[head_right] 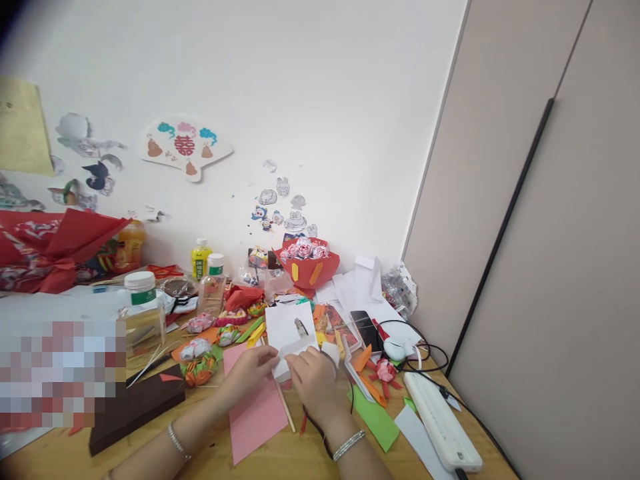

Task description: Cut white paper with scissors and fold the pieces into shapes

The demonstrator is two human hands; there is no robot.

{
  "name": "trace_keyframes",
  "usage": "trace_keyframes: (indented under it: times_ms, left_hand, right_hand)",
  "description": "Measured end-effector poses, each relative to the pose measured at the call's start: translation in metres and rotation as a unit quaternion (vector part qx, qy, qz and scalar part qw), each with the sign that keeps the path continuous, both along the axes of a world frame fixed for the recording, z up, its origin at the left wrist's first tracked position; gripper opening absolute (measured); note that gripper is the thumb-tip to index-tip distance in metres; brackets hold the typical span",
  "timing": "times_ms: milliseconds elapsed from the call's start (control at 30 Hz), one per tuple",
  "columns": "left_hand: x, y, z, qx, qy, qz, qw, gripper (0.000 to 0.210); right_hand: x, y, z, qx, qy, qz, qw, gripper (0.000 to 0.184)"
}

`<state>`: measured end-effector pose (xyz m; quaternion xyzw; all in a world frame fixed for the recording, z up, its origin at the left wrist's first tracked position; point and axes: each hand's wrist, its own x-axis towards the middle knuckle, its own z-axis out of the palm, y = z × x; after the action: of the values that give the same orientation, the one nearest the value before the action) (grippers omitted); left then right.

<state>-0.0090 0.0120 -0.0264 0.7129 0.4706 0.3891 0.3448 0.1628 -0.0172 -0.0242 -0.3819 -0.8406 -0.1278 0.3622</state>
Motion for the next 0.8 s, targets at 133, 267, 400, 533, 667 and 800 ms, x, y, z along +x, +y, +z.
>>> trace_keyframes:
  times_ms: [133,267,400,533,667,800]
  left_hand:
    - [0.0021,-0.0001,0.0052,-0.081,-0.120,0.002,0.989,0.022]
    - [0.0056,-0.0036,0.0085,-0.144,-0.162,-0.026,0.976,0.025]
    - [0.0061,-0.0039,0.0068,-0.177,-0.151,-0.027,0.972,0.027]
    - [0.0044,-0.0013,0.0039,-0.170,-0.154,-0.037,0.973,0.036]
    - [0.0032,0.0000,0.0029,-0.173,-0.157,-0.032,0.972,0.041]
    - [0.0026,-0.0010,0.0037,-0.173,-0.156,-0.041,0.972,0.044]
  right_hand:
    - [-0.0006,0.0035,-0.0037,-0.036,-0.026,0.015,0.999,0.022]
    - [-0.0027,0.0059,-0.0042,-0.060,0.029,0.040,0.997,0.021]
    - [-0.0032,0.0054,-0.0015,-0.084,0.075,0.064,0.992,0.021]
    - [-0.0025,0.0052,0.0012,-0.103,0.063,0.078,0.990,0.018]
    - [-0.0021,0.0067,0.0026,-0.126,0.065,0.060,0.988,0.013]
    - [-0.0038,0.0095,0.0003,-0.170,0.138,0.048,0.975,0.009]
